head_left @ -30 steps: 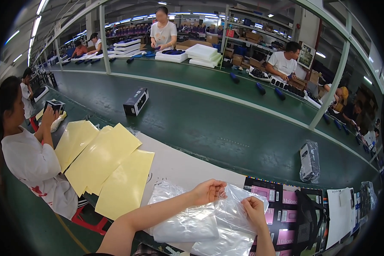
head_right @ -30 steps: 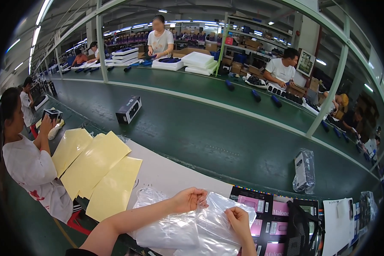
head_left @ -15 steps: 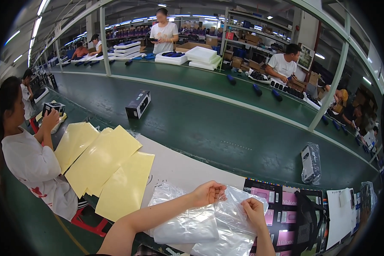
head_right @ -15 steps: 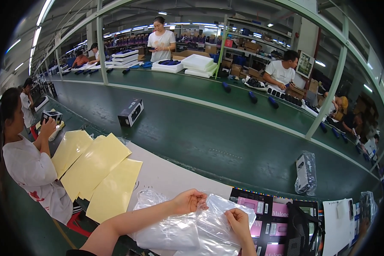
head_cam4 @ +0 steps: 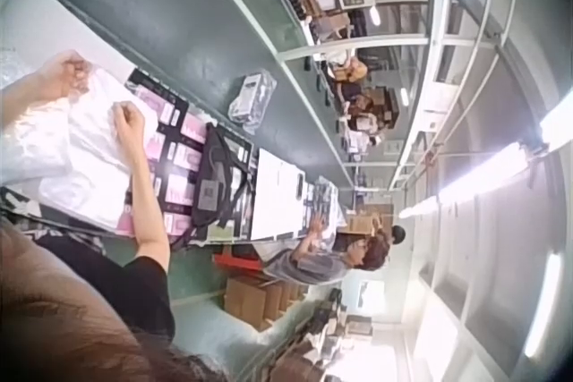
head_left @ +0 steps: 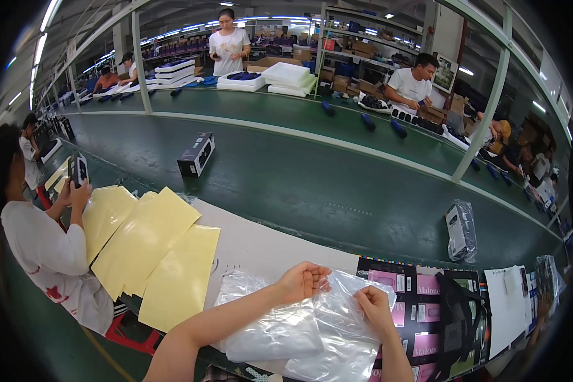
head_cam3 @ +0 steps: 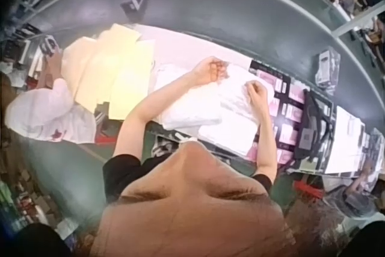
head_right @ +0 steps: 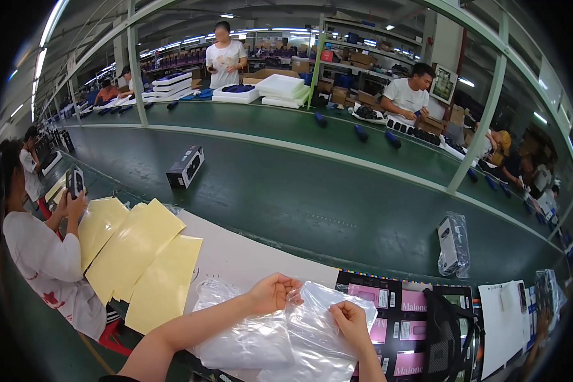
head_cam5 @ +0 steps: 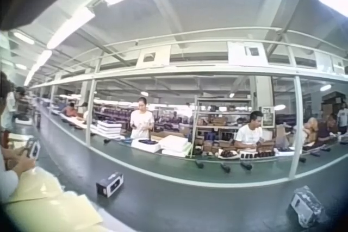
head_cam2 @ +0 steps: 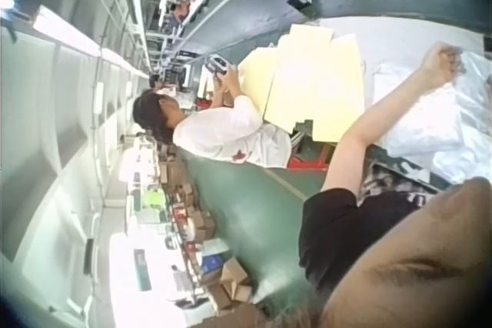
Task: The person places packaged electronic devices into plastic bags by hand.
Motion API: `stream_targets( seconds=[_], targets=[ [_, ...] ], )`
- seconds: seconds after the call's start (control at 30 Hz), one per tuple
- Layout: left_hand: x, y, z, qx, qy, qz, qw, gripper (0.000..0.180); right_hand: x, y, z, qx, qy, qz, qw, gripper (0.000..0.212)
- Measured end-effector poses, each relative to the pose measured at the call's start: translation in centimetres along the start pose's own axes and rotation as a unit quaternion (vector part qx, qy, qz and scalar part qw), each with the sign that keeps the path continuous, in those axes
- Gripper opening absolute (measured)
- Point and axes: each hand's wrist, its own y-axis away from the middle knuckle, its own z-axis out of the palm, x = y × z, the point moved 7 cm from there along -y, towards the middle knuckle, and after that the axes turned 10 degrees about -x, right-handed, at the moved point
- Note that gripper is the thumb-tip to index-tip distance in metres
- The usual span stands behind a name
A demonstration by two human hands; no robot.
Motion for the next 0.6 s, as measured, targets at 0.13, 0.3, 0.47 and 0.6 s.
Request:
stream_targets(
  seconds=[0.13, 0.3, 0.47, 0.6],
  targets=[
    [-0.01, -0.09, 0.14, -0.013, 0.002, 0.002, 1.000, 0.032, 0.25, -0.05, -0.03, -0.009, -0.017, -0.004, 1.000, 0.013],
    [-0.15, -0.10, 0.17, -0.002, -0.008, -0.006, 1.000, 0.030, 0.35, -0.07, -0.16, -0.007, -0.014, -0.007, 1.000, 0.014],
    [-0.10, -0.05, 0.32, -0.003, -0.017, -0.004, 1.000, 0.028, 0.14, -0.03, -0.07, -0.007, -0.007, -0.004, 1.000, 0.015],
    [-0.05, -0.11, 0.24, -0.034, -0.022, -0.001, 0.999, 0.029, 0.10, -0.06, -0.01, -0.008, -0.007, -0.006, 1.000, 0.015]
  ],
)
